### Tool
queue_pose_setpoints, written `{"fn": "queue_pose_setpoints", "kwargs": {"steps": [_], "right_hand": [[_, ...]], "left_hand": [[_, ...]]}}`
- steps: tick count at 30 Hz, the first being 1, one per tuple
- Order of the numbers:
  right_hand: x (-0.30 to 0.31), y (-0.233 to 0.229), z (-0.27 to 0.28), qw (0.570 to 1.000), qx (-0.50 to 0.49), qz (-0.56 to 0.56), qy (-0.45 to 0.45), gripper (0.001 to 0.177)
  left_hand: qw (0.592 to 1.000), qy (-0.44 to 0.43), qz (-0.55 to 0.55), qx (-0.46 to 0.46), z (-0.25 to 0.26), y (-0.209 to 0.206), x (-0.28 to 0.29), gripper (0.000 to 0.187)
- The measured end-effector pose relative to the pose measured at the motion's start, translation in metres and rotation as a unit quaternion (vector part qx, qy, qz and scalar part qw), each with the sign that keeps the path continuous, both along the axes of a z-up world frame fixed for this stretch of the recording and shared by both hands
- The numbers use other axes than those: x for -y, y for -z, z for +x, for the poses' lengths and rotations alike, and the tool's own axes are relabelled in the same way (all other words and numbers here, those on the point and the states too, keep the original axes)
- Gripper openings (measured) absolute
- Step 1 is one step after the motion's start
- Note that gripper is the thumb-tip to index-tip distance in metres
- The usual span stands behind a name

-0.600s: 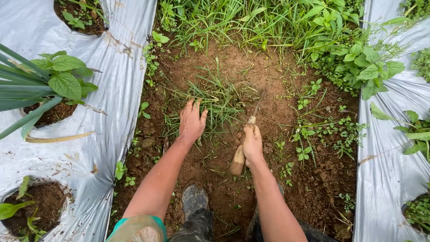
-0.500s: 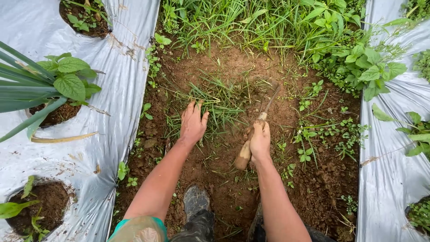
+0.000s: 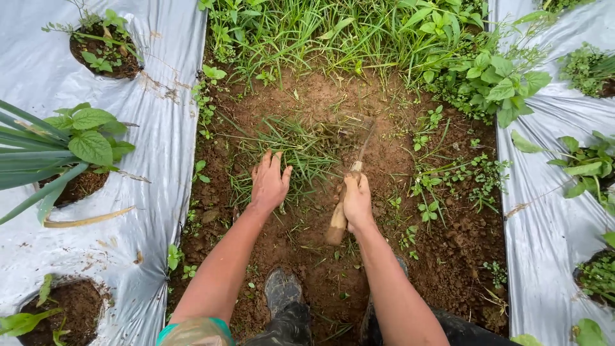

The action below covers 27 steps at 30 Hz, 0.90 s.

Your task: The person uses a small hand hoe to loosen soil and remove weeds from a garden bed covered with white plastic mulch. They also pull weeds by hand from around the base of the plants and the edges of the plastic sheeting.

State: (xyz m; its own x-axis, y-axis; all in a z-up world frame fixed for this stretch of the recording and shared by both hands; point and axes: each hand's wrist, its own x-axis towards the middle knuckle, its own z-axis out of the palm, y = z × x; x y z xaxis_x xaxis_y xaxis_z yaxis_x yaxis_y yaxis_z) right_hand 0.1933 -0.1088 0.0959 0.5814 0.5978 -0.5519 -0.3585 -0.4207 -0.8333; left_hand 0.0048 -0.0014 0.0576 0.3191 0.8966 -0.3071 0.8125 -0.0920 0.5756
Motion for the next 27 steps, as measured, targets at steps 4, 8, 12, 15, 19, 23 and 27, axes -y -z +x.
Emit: {"fn": "queue_pose_setpoints", "kwargs": {"steps": [4, 8, 12, 15, 19, 23, 27], "right_hand": [[-0.013, 0.016, 0.044, 0.998, 0.009, 0.031, 0.051, 0.03], [-0.009, 0.013, 0.026, 0.997, 0.009, 0.019, 0.076, 0.023], [0.016, 0.012, -0.005, 0.996, -0.002, -0.078, -0.05, 0.027], [0.008, 0.008, 0.008, 0.999, 0.008, -0.044, -0.021, 0.024], [-0.006, -0.019, 0.032, 0.999, 0.003, -0.011, 0.033, 0.027], [-0.024, -0.002, 0.038, 0.993, -0.017, 0.032, 0.109, 0.033], [-0.005, 0.03, -0.021, 0.995, -0.094, -0.016, 0.009, 0.039]], "left_hand": [[0.995, 0.047, -0.025, -0.079, 0.001, -0.003, -0.013, 0.06], [0.981, 0.095, -0.081, -0.151, 0.007, -0.028, -0.023, 0.064], [0.975, 0.132, -0.089, -0.154, 0.017, -0.078, -0.036, 0.059], [0.975, 0.144, -0.072, -0.154, 0.021, -0.109, -0.045, 0.056], [0.973, 0.146, -0.068, -0.168, 0.019, -0.144, -0.04, 0.055], [0.972, 0.133, -0.07, -0.18, 0.014, -0.174, -0.039, 0.054], [0.981, 0.081, -0.067, -0.166, 0.007, -0.138, -0.038, 0.053]]}}
